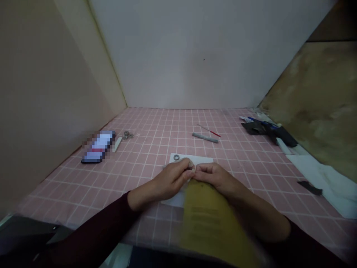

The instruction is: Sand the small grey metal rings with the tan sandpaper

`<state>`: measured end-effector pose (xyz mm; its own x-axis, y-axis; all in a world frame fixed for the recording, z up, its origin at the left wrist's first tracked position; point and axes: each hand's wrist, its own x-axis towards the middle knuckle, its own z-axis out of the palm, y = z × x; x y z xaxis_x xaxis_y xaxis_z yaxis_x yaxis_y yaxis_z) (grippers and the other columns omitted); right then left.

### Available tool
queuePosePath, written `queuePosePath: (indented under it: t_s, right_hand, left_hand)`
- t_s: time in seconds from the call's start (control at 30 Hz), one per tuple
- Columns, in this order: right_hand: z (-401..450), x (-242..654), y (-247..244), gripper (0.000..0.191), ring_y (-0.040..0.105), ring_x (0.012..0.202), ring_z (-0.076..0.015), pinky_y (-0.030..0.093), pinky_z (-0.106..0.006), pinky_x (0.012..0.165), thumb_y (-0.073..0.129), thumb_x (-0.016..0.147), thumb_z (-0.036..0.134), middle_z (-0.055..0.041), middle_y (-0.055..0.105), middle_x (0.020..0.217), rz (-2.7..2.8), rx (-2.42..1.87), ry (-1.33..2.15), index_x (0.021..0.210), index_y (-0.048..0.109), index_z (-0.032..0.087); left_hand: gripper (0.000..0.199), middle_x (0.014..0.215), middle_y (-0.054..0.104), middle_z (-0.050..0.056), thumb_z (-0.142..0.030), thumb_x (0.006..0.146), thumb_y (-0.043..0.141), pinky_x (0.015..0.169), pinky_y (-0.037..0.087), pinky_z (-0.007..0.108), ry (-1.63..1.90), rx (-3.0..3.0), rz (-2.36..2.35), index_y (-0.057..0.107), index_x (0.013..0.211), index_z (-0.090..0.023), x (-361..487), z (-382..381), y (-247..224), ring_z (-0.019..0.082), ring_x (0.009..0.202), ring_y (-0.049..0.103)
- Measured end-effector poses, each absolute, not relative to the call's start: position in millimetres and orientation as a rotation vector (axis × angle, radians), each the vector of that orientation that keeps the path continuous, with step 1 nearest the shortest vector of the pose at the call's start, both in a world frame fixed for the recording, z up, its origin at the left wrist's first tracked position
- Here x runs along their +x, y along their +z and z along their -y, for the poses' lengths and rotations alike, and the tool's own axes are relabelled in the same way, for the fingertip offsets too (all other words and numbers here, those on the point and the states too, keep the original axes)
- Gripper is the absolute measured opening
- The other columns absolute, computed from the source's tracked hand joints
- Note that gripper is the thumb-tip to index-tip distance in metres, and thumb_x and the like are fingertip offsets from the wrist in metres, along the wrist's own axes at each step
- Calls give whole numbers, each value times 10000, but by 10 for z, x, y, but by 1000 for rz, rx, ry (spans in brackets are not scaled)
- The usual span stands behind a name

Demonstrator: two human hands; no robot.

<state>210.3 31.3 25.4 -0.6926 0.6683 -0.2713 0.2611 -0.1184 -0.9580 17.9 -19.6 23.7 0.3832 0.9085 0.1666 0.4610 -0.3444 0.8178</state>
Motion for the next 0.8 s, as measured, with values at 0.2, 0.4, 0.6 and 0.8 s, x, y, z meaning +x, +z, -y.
queuePosePath:
  t_s: [0.2,0.4,0.6,0.8]
  right_hand:
    - [-275,2089,263,295,399,587,-123,297,-270,571,615,810,387,28,447,592,2066,-1027,1331,619,502,193]
    - [-315,2085,230,323,384,549,-113,297,-267,543,645,758,468,37,432,607,1871,-1009,1881,664,488,201]
    - [-262,2066,292,278,401,595,-117,281,-274,585,611,796,292,32,432,584,2055,-979,1291,589,455,191]
    - [-309,2071,268,266,413,556,-113,317,-263,543,635,803,374,36,458,608,1831,-985,1910,672,488,196]
  left_hand:
    - [278,823,483,2,-364,1028,367,720,394,302,716,1881,-1189,461,825,-199,151,177,218,153,751,451]
    - [257,827,510,8,-357,1032,372,715,391,308,765,1961,-1197,450,841,-203,155,204,221,157,759,462]
    - [300,757,454,-10,-367,1033,361,675,375,307,729,1837,-1166,434,792,-205,156,183,203,147,702,421]
    - [279,787,465,0,-346,1038,347,667,355,309,864,1944,-1166,463,834,-195,187,225,199,148,711,425]
